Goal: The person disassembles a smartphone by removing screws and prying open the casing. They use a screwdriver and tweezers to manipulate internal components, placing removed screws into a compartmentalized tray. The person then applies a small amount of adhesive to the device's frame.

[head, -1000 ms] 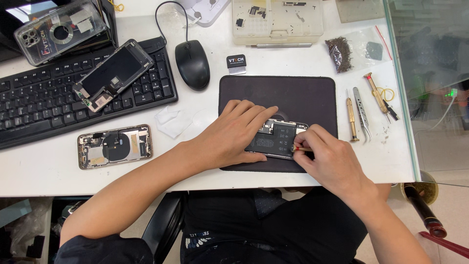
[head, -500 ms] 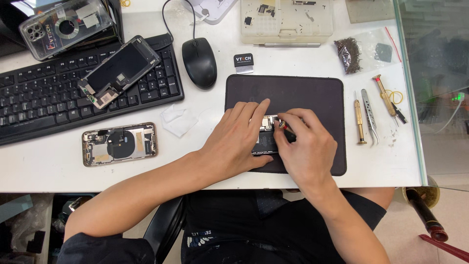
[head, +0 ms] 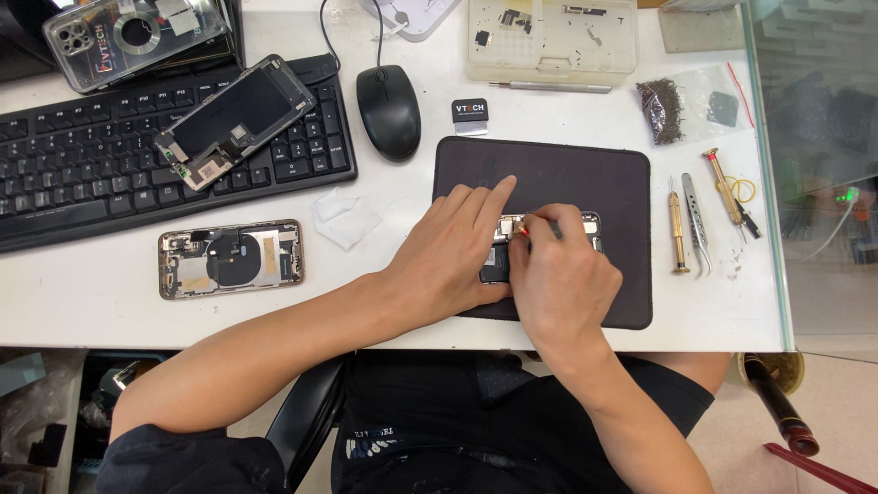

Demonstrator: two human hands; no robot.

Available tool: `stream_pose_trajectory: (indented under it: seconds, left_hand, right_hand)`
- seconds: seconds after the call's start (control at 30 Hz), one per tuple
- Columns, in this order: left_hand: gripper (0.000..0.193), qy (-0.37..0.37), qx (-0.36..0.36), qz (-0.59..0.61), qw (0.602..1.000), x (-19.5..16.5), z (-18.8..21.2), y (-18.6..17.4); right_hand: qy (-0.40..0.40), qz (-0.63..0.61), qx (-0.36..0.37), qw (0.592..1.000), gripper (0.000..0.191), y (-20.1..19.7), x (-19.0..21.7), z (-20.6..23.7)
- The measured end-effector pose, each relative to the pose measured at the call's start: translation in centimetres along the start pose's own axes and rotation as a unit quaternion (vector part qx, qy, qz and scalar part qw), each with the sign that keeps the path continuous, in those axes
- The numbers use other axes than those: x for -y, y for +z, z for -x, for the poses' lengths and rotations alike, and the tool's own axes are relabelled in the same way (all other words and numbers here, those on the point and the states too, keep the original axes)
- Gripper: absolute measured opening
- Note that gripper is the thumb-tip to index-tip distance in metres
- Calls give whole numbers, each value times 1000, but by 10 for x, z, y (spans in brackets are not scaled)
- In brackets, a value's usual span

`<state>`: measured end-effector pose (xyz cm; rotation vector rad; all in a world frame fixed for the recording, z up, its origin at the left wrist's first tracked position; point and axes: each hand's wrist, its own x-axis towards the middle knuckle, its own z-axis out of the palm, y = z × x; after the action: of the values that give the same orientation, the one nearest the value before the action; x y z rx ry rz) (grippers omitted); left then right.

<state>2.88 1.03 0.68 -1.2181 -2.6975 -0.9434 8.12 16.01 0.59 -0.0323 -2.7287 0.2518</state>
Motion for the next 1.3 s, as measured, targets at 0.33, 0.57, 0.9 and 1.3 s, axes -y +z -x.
stream_pose_trajectory:
  seconds: [0.33, 0.57, 0.9, 1.3]
  left_hand:
    - [120, -16, 15, 14, 1000, -1, 0, 0]
    - [120, -26, 24, 18, 999, -1, -2, 1]
    - [122, -26, 30, 16, 999, -1, -2, 2]
    - [121, -11, 28, -5, 1000, -1, -2, -4]
  right_hand:
    - [-102, 135, 33, 985, 10, 16, 6, -3]
    - [-120, 133, 39, 983, 12, 18, 1, -5]
    - [-125, 128, 39, 983, 13, 20, 0, -7]
    - [-41, -67, -13, 997, 24, -35, -16, -4]
